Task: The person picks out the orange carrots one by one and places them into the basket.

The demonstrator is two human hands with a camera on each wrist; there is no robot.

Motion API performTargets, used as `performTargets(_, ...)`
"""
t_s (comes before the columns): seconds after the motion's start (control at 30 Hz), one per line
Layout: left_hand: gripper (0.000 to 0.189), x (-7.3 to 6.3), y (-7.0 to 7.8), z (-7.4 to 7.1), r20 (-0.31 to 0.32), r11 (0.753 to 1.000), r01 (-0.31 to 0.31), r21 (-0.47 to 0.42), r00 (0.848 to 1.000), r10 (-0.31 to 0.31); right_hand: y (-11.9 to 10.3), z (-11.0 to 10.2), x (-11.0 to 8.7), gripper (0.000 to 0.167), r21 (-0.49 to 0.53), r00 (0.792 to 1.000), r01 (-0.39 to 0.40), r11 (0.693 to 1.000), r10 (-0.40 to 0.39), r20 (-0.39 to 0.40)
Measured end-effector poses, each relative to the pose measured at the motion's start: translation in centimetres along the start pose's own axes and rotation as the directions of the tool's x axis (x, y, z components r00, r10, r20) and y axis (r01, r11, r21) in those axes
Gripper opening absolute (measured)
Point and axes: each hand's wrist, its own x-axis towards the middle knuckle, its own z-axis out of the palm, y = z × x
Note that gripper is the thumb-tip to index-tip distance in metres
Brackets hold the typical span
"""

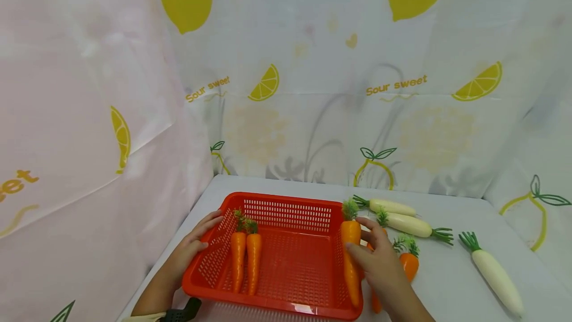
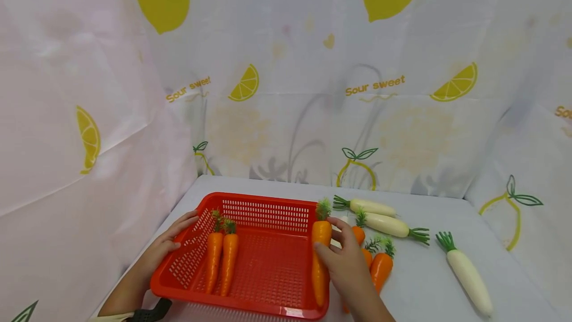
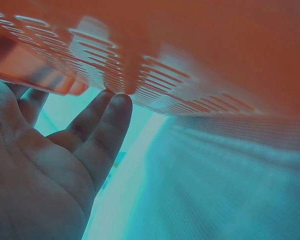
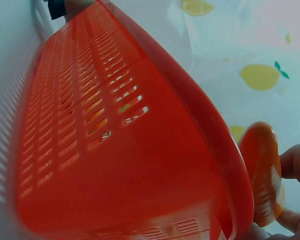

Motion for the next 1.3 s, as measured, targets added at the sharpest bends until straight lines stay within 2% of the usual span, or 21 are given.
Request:
performTargets(0.13,0.070,0.1,0.0,0.0,0.000,1.000,0.000,0.010,1.000,0.000,-0.2,0.3,0.2,0.065,-0.017,1.000,0.000,1.000,-0.001,-0.020)
performTargets(0.4,0.072,0.0,0.3,0.1,-0.011,1.000,0.019,0.006,1.000,-0.019,-0.4,1.7,0.6,0.061,0.025,0.998,0.055,0.998,-0.055,-0.031)
performTargets(0.63,0.072,0.0,0.5,0.2,-0.016,0.999,0.028,0.015,0.999,-0.028,-0.8,2.8,0.8,0.058,-0.009,0.999,0.014,1.000,-0.014,-0.032)
performTargets(0.93,0.069,-0.1,0.3,0.2,0.022,1.000,-0.025,0.008,0.999,0.025,-1.4,4.2,0.5,0.056,0.060,0.999,0.045,0.997,-0.046,0.024)
performTargets(1.3,0.070,0.0,0.6,0.1,-0.020,0.999,0.032,0.015,0.999,-0.032,-2.0,5.8,1.4,0.059,0.066,0.993,0.070,0.995,-0.076,0.089)
